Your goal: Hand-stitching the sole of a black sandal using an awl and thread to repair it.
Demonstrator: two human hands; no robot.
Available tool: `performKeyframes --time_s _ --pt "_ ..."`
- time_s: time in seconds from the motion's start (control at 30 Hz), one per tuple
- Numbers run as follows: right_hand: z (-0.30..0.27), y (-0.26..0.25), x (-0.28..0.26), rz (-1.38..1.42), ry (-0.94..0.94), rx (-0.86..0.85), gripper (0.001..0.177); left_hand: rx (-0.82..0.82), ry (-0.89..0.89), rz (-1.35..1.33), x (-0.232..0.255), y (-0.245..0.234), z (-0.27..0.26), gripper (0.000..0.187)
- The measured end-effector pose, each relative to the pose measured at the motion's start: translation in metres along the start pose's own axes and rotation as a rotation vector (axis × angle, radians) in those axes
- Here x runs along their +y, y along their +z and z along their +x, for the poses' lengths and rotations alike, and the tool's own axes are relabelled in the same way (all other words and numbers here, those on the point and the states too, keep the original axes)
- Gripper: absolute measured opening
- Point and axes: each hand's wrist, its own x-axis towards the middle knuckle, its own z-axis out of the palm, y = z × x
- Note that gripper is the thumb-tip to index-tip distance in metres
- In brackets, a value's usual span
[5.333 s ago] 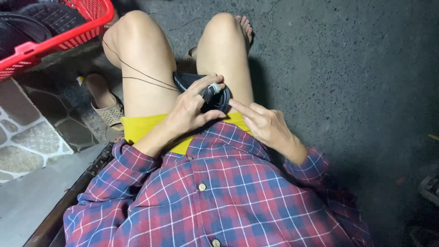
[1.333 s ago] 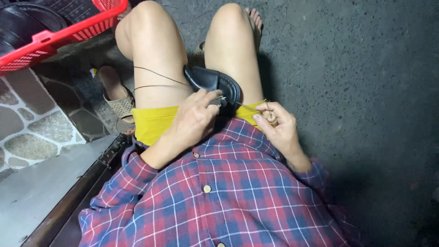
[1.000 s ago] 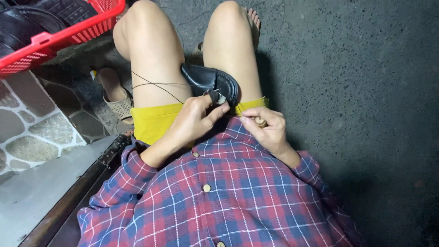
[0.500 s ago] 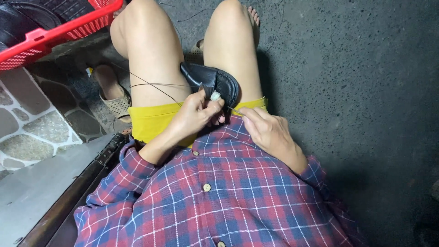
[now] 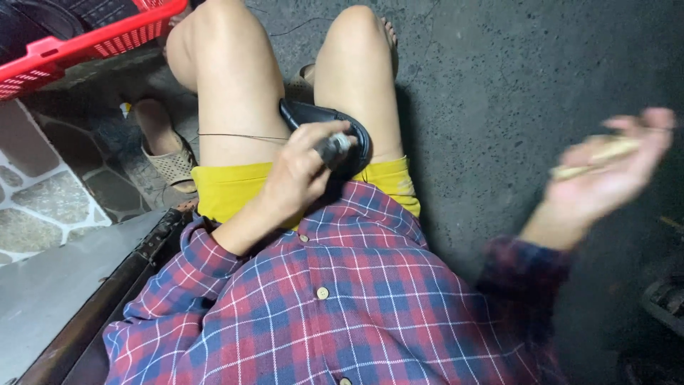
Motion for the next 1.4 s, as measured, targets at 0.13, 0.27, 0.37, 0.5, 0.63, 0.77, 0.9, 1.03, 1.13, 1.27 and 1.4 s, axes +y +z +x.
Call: performKeyframes --time_s 0.13,0.27,0.37,0.5,0.63,0.77,0.9,1.03,1.13,1.27,1.4 --pt "-0.126 0.072 0.032 -0.685 0.076 -0.607 0.017 -0.203 0.096 0.427 -0.018 0.010 -0.014 0.017" --pt "-0.156 0.071 0.076 -0.957 -0.438 -1.213 0.027 -0.275 0.022 0.455 -0.028 0.010 -0.024 0.009" --pt "-0.156 0.072 0.077 -0.963 -0.385 -1.223 0.010 -0.249 -0.256 -0.223 -0.021 0.011 -0.014 0.023" --pt "-0.153 0.074 0.076 -0.931 0.069 -1.169 0.006 -0.033 -0.561 -1.019 -0.002 -0.017 0.017 0.017" --pt "-0.158 0.085 0.070 -0.832 0.492 -1.035 0.007 0.158 -0.574 -1.334 0.003 -0.019 0.066 0.019" --pt "-0.161 0.086 0.074 -0.681 0.676 -0.945 0.007 0.052 -0.541 -1.135 -0.019 0.000 0.104 0.015" --pt "-0.161 0.090 0.076 -0.755 0.655 -0.951 0.008 0.125 -0.668 -1.097 -0.041 0.015 0.111 0.013" --pt "-0.160 0.089 0.081 -0.706 0.599 -0.993 0.008 0.227 -0.714 -1.218 -0.051 0.008 0.108 0.016" --pt "-0.153 0.083 0.076 -0.772 0.573 -1.073 0.009 0.118 -0.643 -1.214 -0.044 -0.011 0.097 0.017" --pt "-0.153 0.073 0.060 -0.687 0.791 -0.954 0.004 -0.385 -0.417 -0.799 -0.009 -0.049 0.081 0.018" --pt "-0.148 0.056 0.071 -0.303 0.722 -0.866 0.011 -0.703 -0.321 -0.808 -0.002 -0.027 0.055 0.018"
